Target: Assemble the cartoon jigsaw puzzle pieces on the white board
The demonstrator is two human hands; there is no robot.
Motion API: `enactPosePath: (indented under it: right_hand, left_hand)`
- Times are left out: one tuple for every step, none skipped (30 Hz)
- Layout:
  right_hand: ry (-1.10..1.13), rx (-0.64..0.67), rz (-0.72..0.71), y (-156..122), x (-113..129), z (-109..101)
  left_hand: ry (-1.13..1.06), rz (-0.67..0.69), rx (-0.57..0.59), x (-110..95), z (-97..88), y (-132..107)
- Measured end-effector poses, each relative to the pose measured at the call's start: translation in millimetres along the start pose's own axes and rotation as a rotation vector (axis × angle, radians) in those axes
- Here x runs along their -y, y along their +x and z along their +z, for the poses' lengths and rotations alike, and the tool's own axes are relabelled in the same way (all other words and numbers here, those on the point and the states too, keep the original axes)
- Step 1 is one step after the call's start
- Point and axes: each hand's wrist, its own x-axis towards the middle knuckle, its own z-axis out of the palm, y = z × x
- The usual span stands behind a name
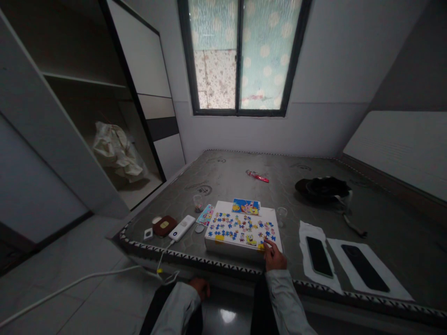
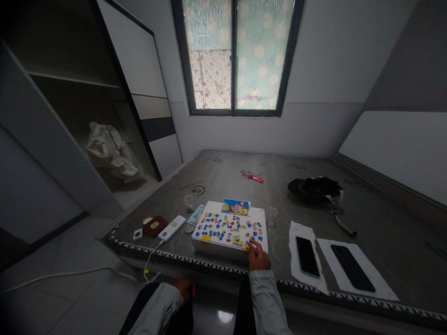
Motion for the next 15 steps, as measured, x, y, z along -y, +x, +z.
enactPosePath:
  right_hand:
    - [-0.001,-0.003,0.000,0.2,-0.9,0.7]
    - [0.000,-0.006,0.002,0.5,-1.9,1.5]
    - [0.003,-0.007,0.005,0.7,-2.7,2.3]
    - [0.008,-0.009,0.007,0.9,-3.4,3.1]
    - [0.012,-0.012,0.007,1.1,-3.9,3.8]
    - [0.014,-0.016,0.005,1.2,-4.1,4.2]
    - [0.014,-0.019,0.002,1.2,-4.1,4.5]
    - [0.016,-0.021,0.001,1.2,-3.9,4.6]
    - [0.017,-0.023,0.002,1.2,-3.4,4.4]
    - [0.019,-0.024,0.004,1.1,-2.9,4.2]
    - [0.022,-0.025,0.008,0.9,-2.2,3.9]
    - [0.025,-0.028,0.013,0.8,-1.4,3.6]
    - [0.029,-0.032,0.017,0.6,-0.7,3.3]
    - [0.031,-0.038,0.020,0.5,0.2,3.1]
    - [0.031,-0.045,0.025,0.3,1.0,3.0]
  left_hand:
    - [0.004,0.000,0.001,-0.5,0.0,-0.3]
    - [0.007,0.000,0.000,-1.0,0.2,-0.6]
    - [0.011,0.001,-0.003,-1.5,0.4,-0.9]
    - [0.013,0.001,-0.008,-1.9,0.7,-1.1]
    - [0.015,0.003,-0.012,-2.1,1.1,-1.3]
    - [0.016,0.004,-0.017,-2.0,1.5,-1.3]
    - [0.016,0.004,-0.022,-1.7,2.1,-1.3]
    - [0.015,0.005,-0.026,-1.2,2.6,-1.1]
    - [0.013,0.007,-0.030,-0.4,3.3,-0.8]
    - [0.011,0.009,-0.032,0.5,4.0,-0.4]
    - [0.009,0.011,-0.036,1.5,4.7,0.2]
    - [0.008,0.011,-0.039,2.5,5.3,0.9]
    - [0.007,0.009,-0.041,3.4,5.9,1.7]
    - [0.006,0.007,-0.043,4.1,6.4,2.7]
    - [0.005,0.005,-0.045,4.7,6.7,3.6]
